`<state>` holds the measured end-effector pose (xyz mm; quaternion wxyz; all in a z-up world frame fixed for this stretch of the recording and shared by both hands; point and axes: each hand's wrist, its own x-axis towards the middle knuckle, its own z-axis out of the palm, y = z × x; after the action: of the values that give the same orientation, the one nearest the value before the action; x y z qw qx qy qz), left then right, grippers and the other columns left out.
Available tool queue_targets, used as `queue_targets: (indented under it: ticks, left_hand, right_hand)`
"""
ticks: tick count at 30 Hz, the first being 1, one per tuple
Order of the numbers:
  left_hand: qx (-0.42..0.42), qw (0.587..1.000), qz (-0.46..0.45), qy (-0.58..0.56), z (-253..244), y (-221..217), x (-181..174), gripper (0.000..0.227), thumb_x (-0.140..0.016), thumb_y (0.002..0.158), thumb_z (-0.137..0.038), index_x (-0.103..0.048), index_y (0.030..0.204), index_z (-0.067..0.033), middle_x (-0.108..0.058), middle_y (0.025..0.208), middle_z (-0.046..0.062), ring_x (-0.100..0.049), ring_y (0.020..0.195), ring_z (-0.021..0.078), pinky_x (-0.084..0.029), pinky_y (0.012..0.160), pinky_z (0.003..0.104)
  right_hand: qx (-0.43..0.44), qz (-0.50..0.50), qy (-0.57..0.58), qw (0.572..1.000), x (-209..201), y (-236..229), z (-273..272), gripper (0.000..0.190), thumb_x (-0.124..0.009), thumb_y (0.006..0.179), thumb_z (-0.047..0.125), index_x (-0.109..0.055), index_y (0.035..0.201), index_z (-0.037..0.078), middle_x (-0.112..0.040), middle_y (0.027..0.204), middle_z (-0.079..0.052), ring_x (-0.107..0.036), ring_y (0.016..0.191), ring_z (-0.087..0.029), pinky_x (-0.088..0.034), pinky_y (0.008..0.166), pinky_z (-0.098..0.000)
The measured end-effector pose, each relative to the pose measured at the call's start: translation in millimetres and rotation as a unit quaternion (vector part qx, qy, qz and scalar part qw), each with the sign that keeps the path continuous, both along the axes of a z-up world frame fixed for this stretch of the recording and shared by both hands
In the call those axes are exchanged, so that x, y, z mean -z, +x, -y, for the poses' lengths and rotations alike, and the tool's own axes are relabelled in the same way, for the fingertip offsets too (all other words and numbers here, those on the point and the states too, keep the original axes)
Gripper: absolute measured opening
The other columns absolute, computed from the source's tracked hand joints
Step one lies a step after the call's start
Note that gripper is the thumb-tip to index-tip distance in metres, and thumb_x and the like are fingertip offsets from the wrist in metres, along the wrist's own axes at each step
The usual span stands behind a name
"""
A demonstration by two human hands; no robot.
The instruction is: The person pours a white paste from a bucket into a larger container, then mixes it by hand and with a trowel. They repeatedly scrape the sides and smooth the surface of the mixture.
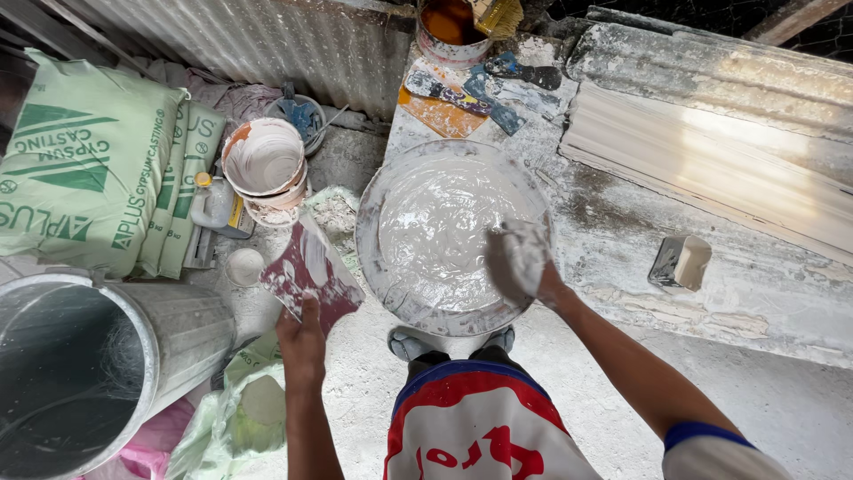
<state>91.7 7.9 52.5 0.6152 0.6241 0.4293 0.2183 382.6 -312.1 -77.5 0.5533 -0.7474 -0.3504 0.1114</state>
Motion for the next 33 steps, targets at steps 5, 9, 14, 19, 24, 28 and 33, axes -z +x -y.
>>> queue_targets:
  ticks: [5,9,14,19,24,28,33]
  left_hand:
    - [0.100,0.993,-0.040,0.052,-24.5,35.1,-18.4,0.035,-0.052,0.109,-0.022,-0.064,0.129,0.0043,-0.071,0.102,0.012,-0.062,0.086,0.0210,-0.051,0.078,0.038]
    - [0.205,0.951,-0.125,0.194,-41.2,78.1,-41.7,0.044,-0.049,0.106,-0.030,-0.061,0.137,-0.0019,-0.073,0.096,0.025,-0.072,0.081,0.0328,-0.054,0.079,0.042]
    - [0.304,0.890,-0.224,0.254,-41.9,146.1,-55.3,0.046,-0.047,0.104,-0.033,-0.060,0.137,-0.0047,-0.070,0.110,0.031,-0.066,0.105,0.0466,-0.050,0.095,0.052]
    - [0.322,0.857,-0.302,0.267,-29.2,197.0,-51.5,0.041,-0.046,0.101,-0.028,-0.062,0.130,-0.0051,-0.067,0.121,0.028,-0.062,0.115,0.0474,-0.048,0.100,0.055]
    - [0.285,0.848,-0.371,0.248,-25.3,235.6,-32.1,0.039,-0.049,0.099,-0.024,-0.064,0.129,-0.0050,-0.064,0.130,0.028,-0.061,0.121,0.0469,-0.048,0.102,0.055]
    - [0.254,0.833,-0.434,0.230,-30.0,275.4,9.5,0.040,-0.055,0.094,-0.019,-0.064,0.130,-0.0043,-0.063,0.137,0.021,-0.061,0.127,0.0404,-0.051,0.103,0.052]
    - [0.193,0.802,-0.493,0.276,-22.2,343.6,85.7,0.051,-0.064,0.093,-0.022,-0.055,0.138,-0.0003,-0.058,0.141,0.020,-0.062,0.125,0.0392,-0.056,0.095,0.051]
  right_hand:
    - [0.212,-0.135,-0.241,0.938,-28.4,5.2,56.3,0.031,-0.047,0.106,0.026,-0.067,0.118,0.005,-0.073,0.114,-0.016,-0.069,0.059,-0.020,-0.053,0.037,-0.0297]
    - [0.278,-0.230,-0.272,0.892,-31.9,-7.1,94.7,0.035,-0.054,0.105,0.033,-0.062,0.122,0.003,-0.063,0.073,-0.013,-0.051,0.046,-0.015,-0.043,0.034,-0.0297]
    - [0.229,-0.229,-0.296,0.899,-3.5,-20.3,130.2,0.049,-0.046,0.112,0.039,-0.067,0.123,-0.005,-0.055,0.068,-0.007,-0.048,0.048,-0.010,-0.042,0.038,-0.0278]
    - [0.183,-0.331,-0.330,0.865,28.7,-27.8,141.4,0.053,-0.044,0.107,0.039,-0.054,0.144,0.002,-0.067,0.096,-0.016,-0.064,0.075,-0.022,-0.055,0.068,-0.0404]
    - [0.153,-0.276,-0.315,0.895,34.7,-22.9,130.4,0.057,-0.053,0.107,0.040,-0.059,0.134,-0.010,-0.070,0.118,-0.027,-0.069,0.105,-0.031,-0.057,0.093,-0.0450]
    - [0.141,-0.349,-0.253,0.891,29.6,-19.6,112.3,0.049,-0.054,0.103,0.034,-0.069,0.118,-0.010,-0.080,0.105,-0.024,-0.077,0.094,-0.029,-0.061,0.082,-0.0412]
    - [0.127,-0.405,-0.170,0.890,25.2,-29.2,103.8,0.034,-0.057,0.100,0.024,-0.069,0.109,-0.007,-0.079,0.100,-0.016,-0.077,0.089,-0.020,-0.064,0.076,-0.0340]
